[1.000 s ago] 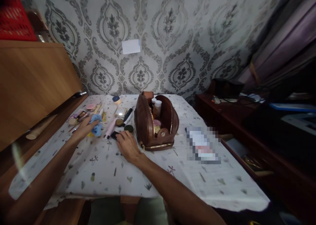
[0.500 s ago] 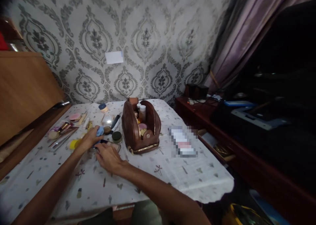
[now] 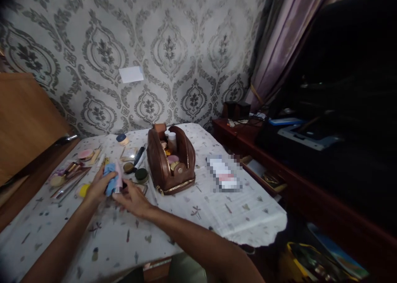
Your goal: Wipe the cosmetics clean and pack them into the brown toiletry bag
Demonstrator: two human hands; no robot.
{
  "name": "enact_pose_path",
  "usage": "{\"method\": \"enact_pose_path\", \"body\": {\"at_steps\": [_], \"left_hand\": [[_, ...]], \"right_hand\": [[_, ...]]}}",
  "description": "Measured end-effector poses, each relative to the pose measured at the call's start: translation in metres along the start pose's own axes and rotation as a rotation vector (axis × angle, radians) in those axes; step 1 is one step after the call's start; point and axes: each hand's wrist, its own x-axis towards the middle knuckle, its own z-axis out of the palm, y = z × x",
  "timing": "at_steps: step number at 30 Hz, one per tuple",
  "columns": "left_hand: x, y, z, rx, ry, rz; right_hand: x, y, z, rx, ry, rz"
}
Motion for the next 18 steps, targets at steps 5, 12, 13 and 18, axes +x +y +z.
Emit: {"method": "enact_pose_path", "body": {"at_steps": [5, 12, 13, 18], "left_hand": [[-0.015, 0.009, 0.015, 0.026, -0.043, 0.123], [-0.017, 0.012, 0.008, 0.462, 0.033, 0.598], [-0.018, 0.015, 0.007, 0.502, -0.004, 0.667], [-0.020, 0.022, -0.003, 0.616, -0.182, 0.897]], "right_hand": [[0.008, 0.003, -0.003, 0.380, 0.060, 0.050], [0.008, -0.005, -0.006, 0.483, 0.178, 0.129], [0.008, -0.006, -0.006, 0.467, 0.177, 0.133], [0.005, -0.013, -0.004, 0.298, 0.139, 0.120]]}}
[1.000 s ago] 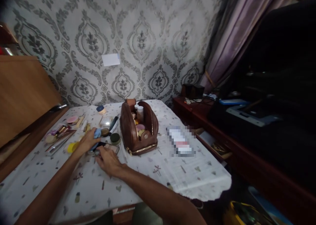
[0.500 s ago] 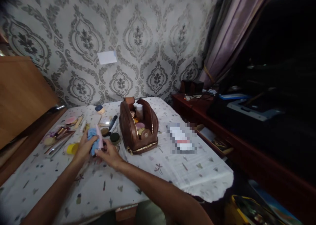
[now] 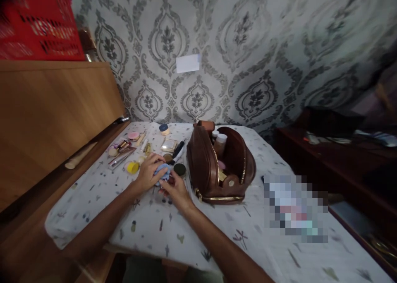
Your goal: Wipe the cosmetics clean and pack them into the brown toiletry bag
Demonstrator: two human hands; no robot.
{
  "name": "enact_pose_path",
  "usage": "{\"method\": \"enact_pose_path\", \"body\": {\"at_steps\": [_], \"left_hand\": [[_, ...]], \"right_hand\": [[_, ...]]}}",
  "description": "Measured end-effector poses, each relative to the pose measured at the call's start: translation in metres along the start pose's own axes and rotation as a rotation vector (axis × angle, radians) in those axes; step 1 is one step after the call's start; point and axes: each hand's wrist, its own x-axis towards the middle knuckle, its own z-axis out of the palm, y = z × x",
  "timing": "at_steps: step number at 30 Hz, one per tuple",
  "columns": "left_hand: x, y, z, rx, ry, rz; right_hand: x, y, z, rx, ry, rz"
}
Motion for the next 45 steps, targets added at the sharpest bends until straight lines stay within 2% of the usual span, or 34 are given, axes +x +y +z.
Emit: {"method": "enact_pose_path", "body": {"at_steps": [3, 7, 12, 18, 22, 25, 31, 35, 40, 43, 45], "left_hand": [[-0.001, -0.011, -0.001, 0.074, -0.015, -0.021], [-0.004, -0.037, 0.000, 0.201, -0.006, -0.142], [-0.007, -0.061, -0.002, 0.159, 0.031, -0.312], [-0.005, -0.058, -0.006, -0.062, 0.085, -0.401], [-0.005, -0.055, -0.006, -0.208, 0.097, -0.444], [-0.004, -0.055, -0.006, -0.263, 0.154, -0.501], [-0.002, -0.057, -0.003, -0.352, 0.252, -0.628], [0.000, -0.058, -0.001, -0.446, 0.300, -0.742], [0.001, -0.053, -0.005, -0.341, 0.322, -0.690], [0.000, -0.044, -0.008, -0.183, 0.299, -0.562], [-0.001, -0.034, -0.007, -0.030, 0.300, -0.415]], "right_hand": [[-0.004, -0.003, 0.002, -0.093, -0.005, -0.009], [-0.006, -0.003, 0.001, -0.138, 0.000, 0.024], [-0.007, -0.004, -0.005, -0.129, 0.005, 0.047], [-0.009, -0.017, -0.008, -0.053, 0.061, 0.038], [-0.012, -0.025, -0.007, 0.042, 0.040, 0.036], [-0.012, -0.027, -0.007, 0.083, 0.003, 0.051], [-0.006, -0.027, -0.010, 0.074, 0.065, 0.078], [-0.007, -0.027, -0.011, 0.025, 0.036, 0.048], [-0.009, -0.025, -0.010, -0.078, -0.003, 0.008], [-0.007, -0.023, -0.010, -0.063, 0.029, 0.016], [-0.006, -0.021, -0.011, -0.047, 0.056, 0.036]]}}
